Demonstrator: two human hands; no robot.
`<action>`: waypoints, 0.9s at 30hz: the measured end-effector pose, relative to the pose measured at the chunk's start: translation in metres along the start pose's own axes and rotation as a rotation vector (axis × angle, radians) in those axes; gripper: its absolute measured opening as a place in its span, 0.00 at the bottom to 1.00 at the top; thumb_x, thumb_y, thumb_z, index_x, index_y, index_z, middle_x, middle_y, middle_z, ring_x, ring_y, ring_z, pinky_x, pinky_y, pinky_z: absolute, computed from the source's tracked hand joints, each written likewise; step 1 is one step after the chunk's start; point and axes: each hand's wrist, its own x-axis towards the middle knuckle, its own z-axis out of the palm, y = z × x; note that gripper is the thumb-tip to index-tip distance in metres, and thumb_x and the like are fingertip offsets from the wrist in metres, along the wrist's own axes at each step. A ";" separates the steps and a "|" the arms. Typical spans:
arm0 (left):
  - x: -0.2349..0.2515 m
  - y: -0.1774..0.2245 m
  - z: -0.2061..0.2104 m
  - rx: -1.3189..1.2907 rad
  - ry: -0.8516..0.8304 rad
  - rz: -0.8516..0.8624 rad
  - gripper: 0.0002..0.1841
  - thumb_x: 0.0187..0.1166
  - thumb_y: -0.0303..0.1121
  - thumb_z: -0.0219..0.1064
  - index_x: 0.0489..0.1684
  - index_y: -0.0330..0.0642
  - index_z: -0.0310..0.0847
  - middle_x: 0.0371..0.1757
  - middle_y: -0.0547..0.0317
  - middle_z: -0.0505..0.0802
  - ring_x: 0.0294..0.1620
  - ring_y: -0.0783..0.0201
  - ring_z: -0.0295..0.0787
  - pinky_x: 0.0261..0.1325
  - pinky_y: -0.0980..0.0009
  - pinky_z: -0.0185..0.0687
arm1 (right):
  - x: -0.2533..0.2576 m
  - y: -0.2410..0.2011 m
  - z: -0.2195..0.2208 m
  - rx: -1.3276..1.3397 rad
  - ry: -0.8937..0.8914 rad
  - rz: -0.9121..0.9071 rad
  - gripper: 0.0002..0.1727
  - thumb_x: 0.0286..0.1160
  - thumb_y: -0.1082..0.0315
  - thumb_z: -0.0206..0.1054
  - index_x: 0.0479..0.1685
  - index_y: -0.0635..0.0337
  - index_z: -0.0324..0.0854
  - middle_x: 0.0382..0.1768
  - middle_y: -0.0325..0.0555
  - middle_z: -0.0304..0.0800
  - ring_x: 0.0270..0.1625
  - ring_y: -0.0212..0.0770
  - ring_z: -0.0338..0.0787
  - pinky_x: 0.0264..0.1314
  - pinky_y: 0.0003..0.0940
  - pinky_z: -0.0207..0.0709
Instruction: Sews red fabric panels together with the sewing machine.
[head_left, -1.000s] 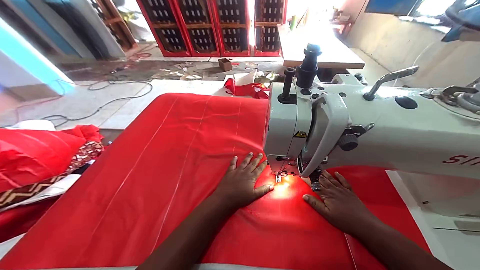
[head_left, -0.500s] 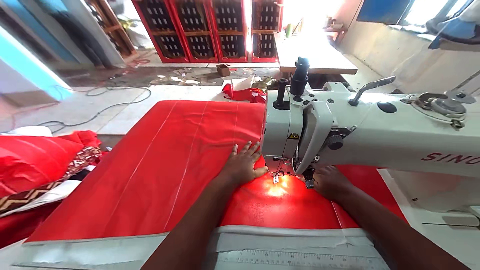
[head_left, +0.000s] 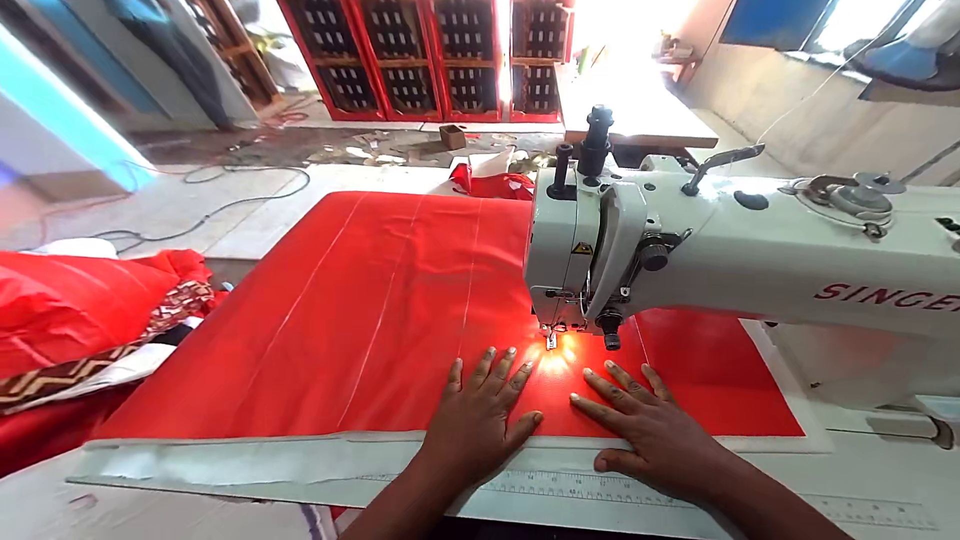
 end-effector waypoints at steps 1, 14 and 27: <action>0.002 -0.001 0.000 0.005 0.002 0.002 0.36 0.87 0.67 0.37 0.90 0.64 0.66 0.92 0.62 0.68 0.95 0.53 0.53 0.89 0.33 0.41 | 0.000 0.003 -0.002 0.008 -0.013 -0.010 0.43 0.76 0.21 0.39 0.91 0.24 0.59 0.95 0.36 0.50 0.97 0.51 0.39 0.90 0.73 0.25; 0.063 -0.024 -0.020 -0.044 -0.131 0.029 0.35 0.86 0.63 0.50 0.91 0.60 0.64 0.94 0.58 0.65 0.96 0.51 0.49 0.90 0.33 0.33 | 0.050 0.037 -0.015 0.052 0.066 0.014 0.29 0.91 0.39 0.38 0.86 0.25 0.70 0.88 0.37 0.67 0.96 0.46 0.49 0.92 0.67 0.25; 0.113 -0.037 -0.043 -0.107 -0.245 0.015 0.33 0.90 0.56 0.52 0.92 0.50 0.62 0.95 0.55 0.61 0.97 0.48 0.46 0.91 0.35 0.30 | 0.089 0.061 -0.048 0.135 -0.094 0.224 0.29 0.90 0.46 0.54 0.39 0.64 0.88 0.39 0.58 0.91 0.50 0.56 0.89 0.54 0.61 0.76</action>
